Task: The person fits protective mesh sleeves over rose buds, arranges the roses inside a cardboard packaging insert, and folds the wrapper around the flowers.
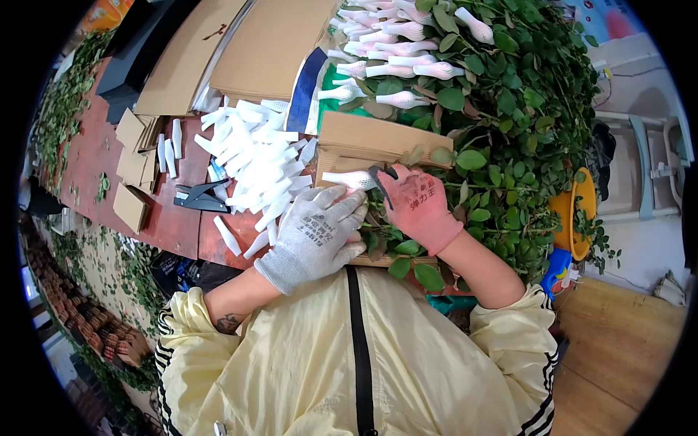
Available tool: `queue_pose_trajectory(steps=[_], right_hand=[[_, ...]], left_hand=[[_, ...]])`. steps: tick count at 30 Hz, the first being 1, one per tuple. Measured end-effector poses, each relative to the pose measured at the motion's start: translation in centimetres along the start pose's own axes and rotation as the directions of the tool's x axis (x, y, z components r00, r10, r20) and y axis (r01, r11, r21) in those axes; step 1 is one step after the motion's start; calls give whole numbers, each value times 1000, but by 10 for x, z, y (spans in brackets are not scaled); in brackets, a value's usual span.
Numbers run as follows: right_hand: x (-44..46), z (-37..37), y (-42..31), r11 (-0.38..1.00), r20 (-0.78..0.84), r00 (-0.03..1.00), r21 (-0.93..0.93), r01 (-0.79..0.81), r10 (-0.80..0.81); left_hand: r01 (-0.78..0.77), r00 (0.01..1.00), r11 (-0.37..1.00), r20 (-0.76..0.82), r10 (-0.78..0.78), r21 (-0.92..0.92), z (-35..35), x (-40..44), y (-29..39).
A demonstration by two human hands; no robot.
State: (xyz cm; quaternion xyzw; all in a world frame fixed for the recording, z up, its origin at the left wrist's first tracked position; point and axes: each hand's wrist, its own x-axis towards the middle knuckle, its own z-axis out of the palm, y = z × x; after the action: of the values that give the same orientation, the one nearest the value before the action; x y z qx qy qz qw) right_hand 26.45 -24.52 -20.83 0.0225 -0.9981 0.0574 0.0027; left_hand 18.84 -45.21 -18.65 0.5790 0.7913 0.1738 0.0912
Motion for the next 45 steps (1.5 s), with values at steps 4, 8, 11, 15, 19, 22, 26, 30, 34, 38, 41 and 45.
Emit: queue_pose_trajectory(steps=[4,8,11,15,19,22,26,30,34,38,41,45], right_hand=[[3,1,-6,995,-194,977,-54,84,-93],[10,-5,-12,999,101,994,-45,-23,28],[8,9,-8,996,92,995,-91,-15,24],[9,-8,-12,996,77,997,-87,20,-13],[9,9,-6,998,94,996,-65,1,5],[12,2,-9,999,81,997,-53,-11,16],[7,19,-3,996,-65,996,-74,56,-61],[10,16,-2,999,-37,999,-20,37,-38],[13,10,-2,999,-19,999,21,46,-45],[7,26,-7,998,-131,990,-46,46,-51],[13,15,-6,1000,-13,1000,-13,-7,7],[4,0,0,997,-22,998,53,59,-58]], left_hand=[[0,1000,1000,-20,0,-2,1,-1,0],[5,997,999,-78,-8,-40,-13,10,-11],[35,953,996,-298,-57,-77,2,12,-42],[230,940,973,-268,-212,36,16,17,-59],[197,932,980,-315,-179,24,19,17,-65],[199,920,980,-346,-184,9,16,14,-68],[286,908,954,-343,-241,87,17,0,-93],[473,838,860,-398,-373,191,-24,-27,-113],[124,977,992,-173,-120,10,-55,-6,-19],[-133,984,991,-115,134,17,-21,4,9],[18,995,1000,-95,-18,8,-12,20,3],[16,1000,998,23,-17,63,-4,22,-3]])
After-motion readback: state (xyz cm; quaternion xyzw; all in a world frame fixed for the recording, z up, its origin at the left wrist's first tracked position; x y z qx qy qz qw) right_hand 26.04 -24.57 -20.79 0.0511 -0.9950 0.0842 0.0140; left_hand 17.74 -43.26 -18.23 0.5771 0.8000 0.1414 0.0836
